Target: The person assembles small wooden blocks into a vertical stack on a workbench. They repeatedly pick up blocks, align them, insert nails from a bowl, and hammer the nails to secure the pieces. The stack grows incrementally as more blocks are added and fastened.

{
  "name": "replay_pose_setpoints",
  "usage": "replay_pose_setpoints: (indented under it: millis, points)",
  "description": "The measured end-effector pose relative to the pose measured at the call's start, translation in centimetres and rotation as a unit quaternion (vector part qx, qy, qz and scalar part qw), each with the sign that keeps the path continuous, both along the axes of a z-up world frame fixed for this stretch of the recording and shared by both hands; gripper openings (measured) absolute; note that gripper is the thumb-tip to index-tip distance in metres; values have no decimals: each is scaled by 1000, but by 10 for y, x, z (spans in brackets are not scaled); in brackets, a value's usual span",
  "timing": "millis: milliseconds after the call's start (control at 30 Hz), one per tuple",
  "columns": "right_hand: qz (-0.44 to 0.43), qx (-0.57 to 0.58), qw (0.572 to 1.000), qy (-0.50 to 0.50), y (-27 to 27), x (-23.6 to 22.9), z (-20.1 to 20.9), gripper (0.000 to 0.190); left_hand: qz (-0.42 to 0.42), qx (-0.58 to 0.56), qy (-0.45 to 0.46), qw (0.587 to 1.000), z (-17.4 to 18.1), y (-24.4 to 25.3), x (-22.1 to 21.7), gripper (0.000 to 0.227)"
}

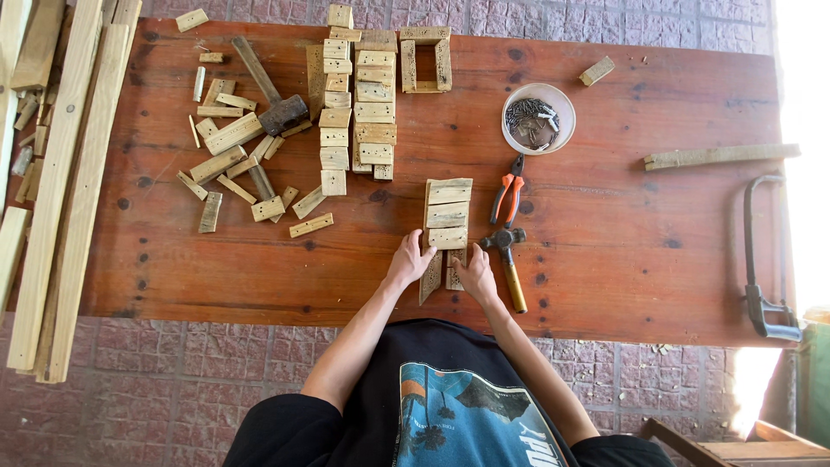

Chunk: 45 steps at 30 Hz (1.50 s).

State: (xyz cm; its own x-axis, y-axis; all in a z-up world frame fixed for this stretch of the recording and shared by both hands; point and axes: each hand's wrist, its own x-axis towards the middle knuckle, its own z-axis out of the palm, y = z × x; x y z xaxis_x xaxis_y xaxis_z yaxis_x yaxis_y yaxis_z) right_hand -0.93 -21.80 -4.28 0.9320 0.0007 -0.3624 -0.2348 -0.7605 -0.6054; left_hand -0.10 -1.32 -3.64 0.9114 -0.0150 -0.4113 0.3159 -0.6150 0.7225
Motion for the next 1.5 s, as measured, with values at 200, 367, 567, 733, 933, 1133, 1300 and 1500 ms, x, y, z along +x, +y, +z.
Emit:
replay_pose_setpoints:
  millis: [200, 367, 567, 733, 933, 1133, 1300, 1500]
  points:
    - [-17, 39, 998, 44, 7, 9, -1, 80, -56, -9, 26, 998, 16, 7, -9, 81]
    - [-18, 42, 998, 46, 8, 16, 5, 79, -41, -1, 22, 999, 42, 7, 0, 73]
    - [25, -4, 1000, 3, 6, 37, 21, 61, -22, 26, -40, 999, 20, -2, 7, 75]
    - [67, -40, 996, -40, 6, 49, 21, 53, -3, 48, -66, 997, 21, -9, 9, 73]
    - [82, -50, 995, -36, 5, 55, 14, 51, 10, 70, -58, 996, 48, -14, 10, 70]
    - [95, -61, 991, -65, 5, 58, 13, 49, 10, 72, -59, 996, 56, -16, 13, 69]
    - [104, -50, 992, -56, 3, 57, 14, 53, 12, 75, -58, 995, 68, -18, 11, 68]
    - [110, -27, 992, -46, -4, 57, 3, 60, 23, 67, -43, 997, 59, -16, 15, 67]
